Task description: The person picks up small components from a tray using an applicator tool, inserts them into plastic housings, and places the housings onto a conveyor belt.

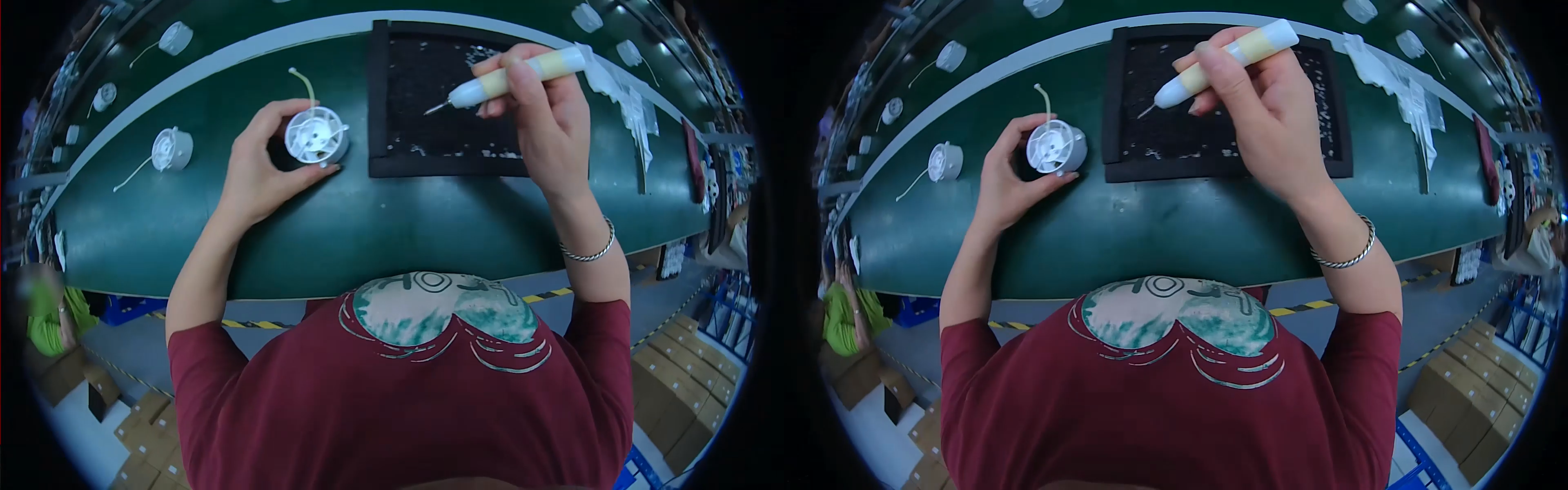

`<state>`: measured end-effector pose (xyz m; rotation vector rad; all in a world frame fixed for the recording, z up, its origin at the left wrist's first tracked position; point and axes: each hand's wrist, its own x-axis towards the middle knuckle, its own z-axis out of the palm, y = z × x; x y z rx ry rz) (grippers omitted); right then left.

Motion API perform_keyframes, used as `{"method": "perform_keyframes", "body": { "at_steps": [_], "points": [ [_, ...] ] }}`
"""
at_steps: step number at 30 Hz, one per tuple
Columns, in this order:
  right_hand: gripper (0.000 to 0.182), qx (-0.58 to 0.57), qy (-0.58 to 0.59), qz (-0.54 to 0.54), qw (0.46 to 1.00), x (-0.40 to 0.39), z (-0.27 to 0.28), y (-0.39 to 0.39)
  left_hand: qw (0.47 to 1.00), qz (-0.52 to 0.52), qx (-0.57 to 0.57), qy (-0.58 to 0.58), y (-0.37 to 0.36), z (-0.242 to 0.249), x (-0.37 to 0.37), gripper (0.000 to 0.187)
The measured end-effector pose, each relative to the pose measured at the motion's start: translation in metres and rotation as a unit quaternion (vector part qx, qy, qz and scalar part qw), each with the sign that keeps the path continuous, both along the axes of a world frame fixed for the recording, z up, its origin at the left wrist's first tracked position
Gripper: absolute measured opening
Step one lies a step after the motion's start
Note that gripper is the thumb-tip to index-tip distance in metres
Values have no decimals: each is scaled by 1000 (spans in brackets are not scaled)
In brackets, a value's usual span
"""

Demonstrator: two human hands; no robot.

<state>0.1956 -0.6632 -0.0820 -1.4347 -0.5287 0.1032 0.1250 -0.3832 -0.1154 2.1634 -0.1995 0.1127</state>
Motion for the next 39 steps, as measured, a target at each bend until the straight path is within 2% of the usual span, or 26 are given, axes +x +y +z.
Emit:
{"method": "perform_keyframes", "body": {
  "at_steps": [5, 8, 11, 14, 18, 22, 25, 27, 34, 39],
  "points": [
    [18, -136, -138, 80, 978, -1, 10, 47, 999, 4, 23, -34, -12, -2, 2, 58],
    [15, -148, -222, 81, 960, 0, 5, 75, 999, 7, 24, -48, -6, -7, 1, 55],
    [20, -150, -259, 55, 953, -1, 0, 89, 998, 6, 14, -57, -6, -8, 0, 54],
    [22, -186, -265, 74, 943, -2, 2, 93, 997, 4, 36, -73, -5, -6, 0, 53],
    [24, -204, -334, 90, 916, -7, 6, 104, 997, -8, 62, -52, 2, -7, -4, 53],
    [25, -233, -307, 143, 912, -7, 12, 104, 997, -12, 56, -44, 2, -8, -5, 54],
    [26, -241, -289, 128, 917, -4, 8, 107, 997, -10, 62, -53, 1, -6, -5, 52],
    [29, -262, -230, 110, 931, 2, 10, 106, 997, -10, 57, -59, 1, -6, -4, 51],
    [27, -244, -329, 100, 907, -14, 3, 109, 996, -2, 50, -74, 1, -8, -5, 50],
    [25, -187, -289, 100, 934, -13, 6, 110, 995, -10, 53, -79, 2, -5, -4, 53]
  ]
}}
